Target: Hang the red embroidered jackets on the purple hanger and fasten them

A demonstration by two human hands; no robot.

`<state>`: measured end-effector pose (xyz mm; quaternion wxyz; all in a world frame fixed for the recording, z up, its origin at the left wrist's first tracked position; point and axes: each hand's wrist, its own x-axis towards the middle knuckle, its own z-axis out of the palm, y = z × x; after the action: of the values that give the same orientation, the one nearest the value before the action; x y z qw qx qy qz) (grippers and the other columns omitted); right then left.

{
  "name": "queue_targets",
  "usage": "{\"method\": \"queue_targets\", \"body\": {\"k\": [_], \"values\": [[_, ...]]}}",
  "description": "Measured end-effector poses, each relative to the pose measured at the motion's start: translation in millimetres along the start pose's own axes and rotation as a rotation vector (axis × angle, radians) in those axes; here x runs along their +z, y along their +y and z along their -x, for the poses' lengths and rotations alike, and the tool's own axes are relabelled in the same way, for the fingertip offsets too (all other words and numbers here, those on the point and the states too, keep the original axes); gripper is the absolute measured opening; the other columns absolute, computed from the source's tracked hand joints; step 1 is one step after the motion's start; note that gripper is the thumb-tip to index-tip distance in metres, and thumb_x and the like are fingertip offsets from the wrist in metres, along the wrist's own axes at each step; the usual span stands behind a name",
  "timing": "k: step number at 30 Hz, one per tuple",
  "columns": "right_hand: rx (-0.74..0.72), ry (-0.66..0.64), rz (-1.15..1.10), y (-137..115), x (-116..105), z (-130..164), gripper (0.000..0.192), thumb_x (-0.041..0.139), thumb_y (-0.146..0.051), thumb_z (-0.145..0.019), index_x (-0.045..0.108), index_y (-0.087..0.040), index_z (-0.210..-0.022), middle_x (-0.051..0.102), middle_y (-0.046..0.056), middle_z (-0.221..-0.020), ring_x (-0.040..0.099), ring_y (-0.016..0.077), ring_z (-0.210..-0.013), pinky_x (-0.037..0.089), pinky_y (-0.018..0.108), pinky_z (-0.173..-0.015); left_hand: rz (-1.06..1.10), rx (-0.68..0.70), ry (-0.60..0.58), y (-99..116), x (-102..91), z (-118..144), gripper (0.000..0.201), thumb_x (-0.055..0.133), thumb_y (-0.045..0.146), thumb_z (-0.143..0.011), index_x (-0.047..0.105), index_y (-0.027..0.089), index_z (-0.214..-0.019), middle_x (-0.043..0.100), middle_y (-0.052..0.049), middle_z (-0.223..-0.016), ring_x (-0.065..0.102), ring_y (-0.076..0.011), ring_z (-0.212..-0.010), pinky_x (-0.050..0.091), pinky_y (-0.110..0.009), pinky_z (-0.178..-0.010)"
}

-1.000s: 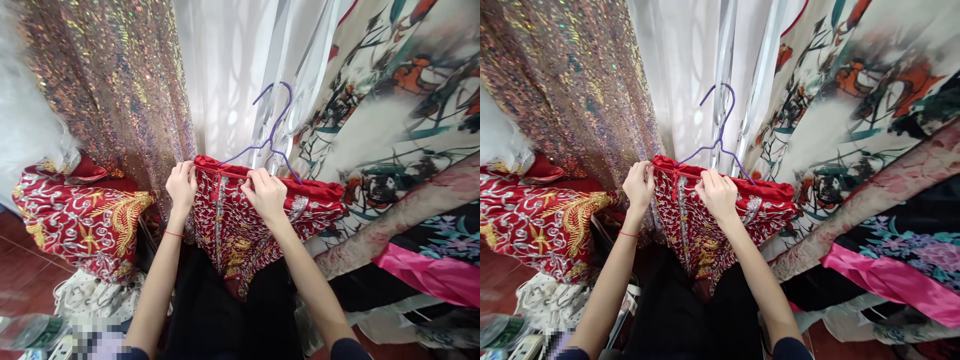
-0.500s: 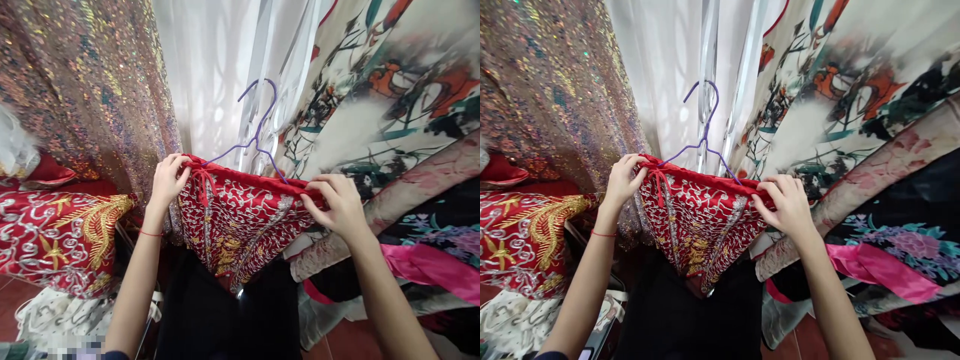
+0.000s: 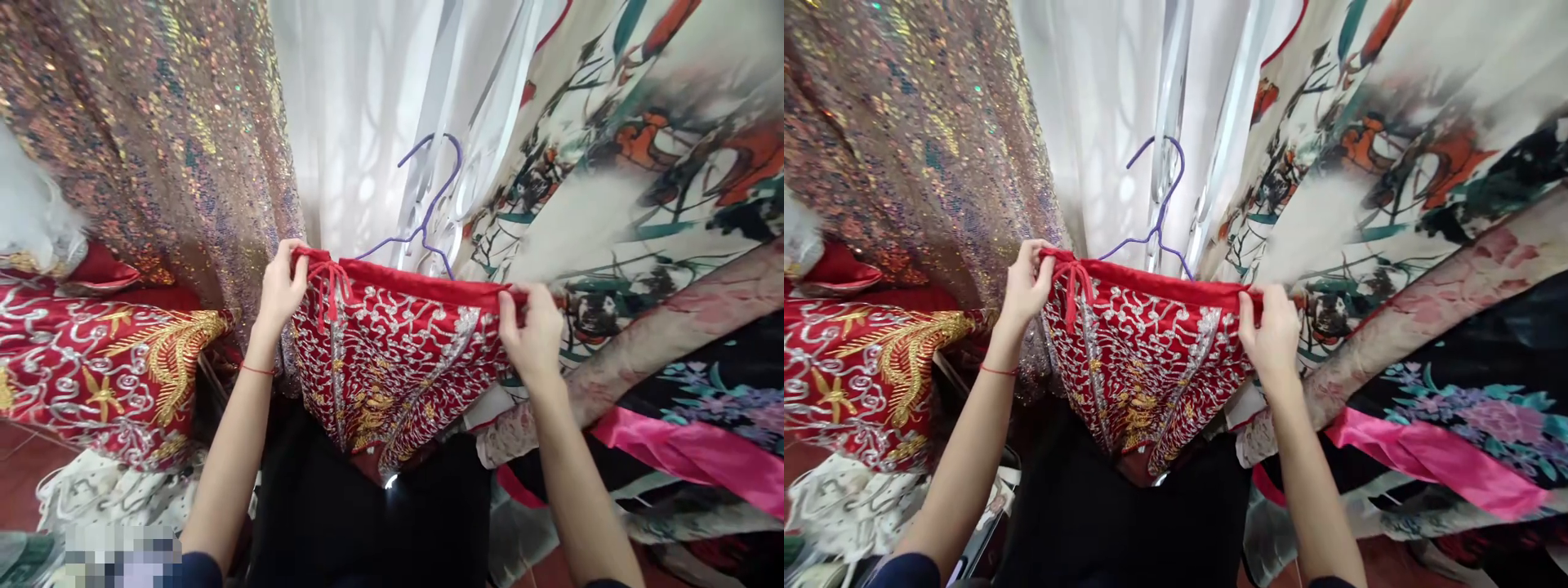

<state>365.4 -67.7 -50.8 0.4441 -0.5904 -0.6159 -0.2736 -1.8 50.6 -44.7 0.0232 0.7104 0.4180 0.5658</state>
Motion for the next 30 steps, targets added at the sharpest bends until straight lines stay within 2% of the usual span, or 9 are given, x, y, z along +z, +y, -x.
{"method": "queue_targets", "body": {"k": [2,5,8,11,16,20,27,30], "values": [[0.092,0.017,0.043,-8,13,11,0.026,0.042,-0.033,-0.098,0.063,-0.018,-0.093,0.067,0.009,-0.08,0.059,0.0211,-0.066,0.039,0.032,-0.062,-0.079,0.011,0.007,-7,10.1,5,0.024,0.038,0.032,-0.099,0.058,0.019,-0.105,0.069,-0.008,-0.097,0.063,-0.0193,-0.087,0.048,-0.034,-0.083],[0.126,0.049,0.132,-13,23,22,0.032,0.038,-0.03,-0.098,0.061,-0.019,-0.078,0.062,0.006,-0.069,0.052,0.0174,-0.058,0.032,0.03,-0.059,-0.203,0.027,0.128,-12,25.5,14,0.036,0.029,0.036,-0.102,0.056,0.02,-0.084,0.063,-0.008,-0.084,0.058,-0.0211,-0.082,0.045,-0.038,-0.081],[0.126,0.091,0.188,-14,22,26,0.033,0.04,-0.031,-0.097,0.055,-0.02,-0.071,0.056,0.003,-0.062,0.046,0.0152,-0.054,0.027,0.029,-0.056,-0.226,0.024,0.237,-12,34.7,23,0.042,0.026,0.04,-0.103,0.049,0.021,-0.073,0.056,-0.006,-0.074,0.052,-0.0205,-0.073,0.041,-0.037,-0.074],[0.145,0.122,0.254,-17,17,28,0.033,0.04,-0.03,-0.097,0.05,-0.02,-0.067,0.05,0.002,-0.058,0.039,0.0143,-0.052,0.023,0.029,-0.055,-0.243,0.016,0.304,-8,35.5,30,0.045,0.024,0.042,-0.104,0.047,0.021,-0.072,0.053,-0.005,-0.073,0.048,-0.0202,-0.072,0.037,-0.036,-0.071],[0.171,0.071,0.226,-16,15,28,0.032,0.04,-0.031,-0.094,0.039,-0.022,-0.063,0.04,0.0,-0.054,0.031,0.0138,-0.05,0.02,0.03,-0.053,-0.268,0.028,0.273,1,22.1,41,0.045,0.024,0.042,-0.105,0.051,0.021,-0.076,0.054,-0.005,-0.075,0.047,-0.0196,-0.073,0.036,-0.035,-0.072],[0.122,-0.022,0.138,-6,21,22,0.03,0.038,-0.032,-0.092,0.037,-0.024,-0.063,0.04,0.001,-0.054,0.034,0.0159,-0.05,0.023,0.031,-0.054,-0.271,0.035,0.207,5,14.9,47,0.042,0.026,0.039,-0.106,0.055,0.021,-0.082,0.058,-0.005,-0.078,0.049,-0.0191,-0.075,0.038,-0.034,-0.073],[0.093,-0.001,0.236,-12,13,27,0.029,0.039,-0.028,-0.094,0.042,-0.023,-0.066,0.038,0.0,-0.055,0.03,0.0152,-0.051,0.02,0.029,-0.051,-0.256,-0.008,0.272,3,24.9,49,0.044,0.023,0.042,-0.106,0.058,0.02,-0.088,0.058,-0.006,-0.082,0.049,-0.0194,-0.078,0.039,-0.035,-0.075],[0.091,0.004,0.256,-11,11,33,0.028,0.04,-0.027,-0.094,0.046,-0.022,-0.067,0.04,0.0,-0.056,0.03,0.0152,-0.051,0.019,0.03,-0.051,-0.248,-0.016,0.262,3,26.9,48,0.047,0.021,0.045,-0.106,0.058,0.02,-0.091,0.058,-0.006,-0.084,0.05,-0.019,-0.08,0.04,-0.035,-0.077]]}}
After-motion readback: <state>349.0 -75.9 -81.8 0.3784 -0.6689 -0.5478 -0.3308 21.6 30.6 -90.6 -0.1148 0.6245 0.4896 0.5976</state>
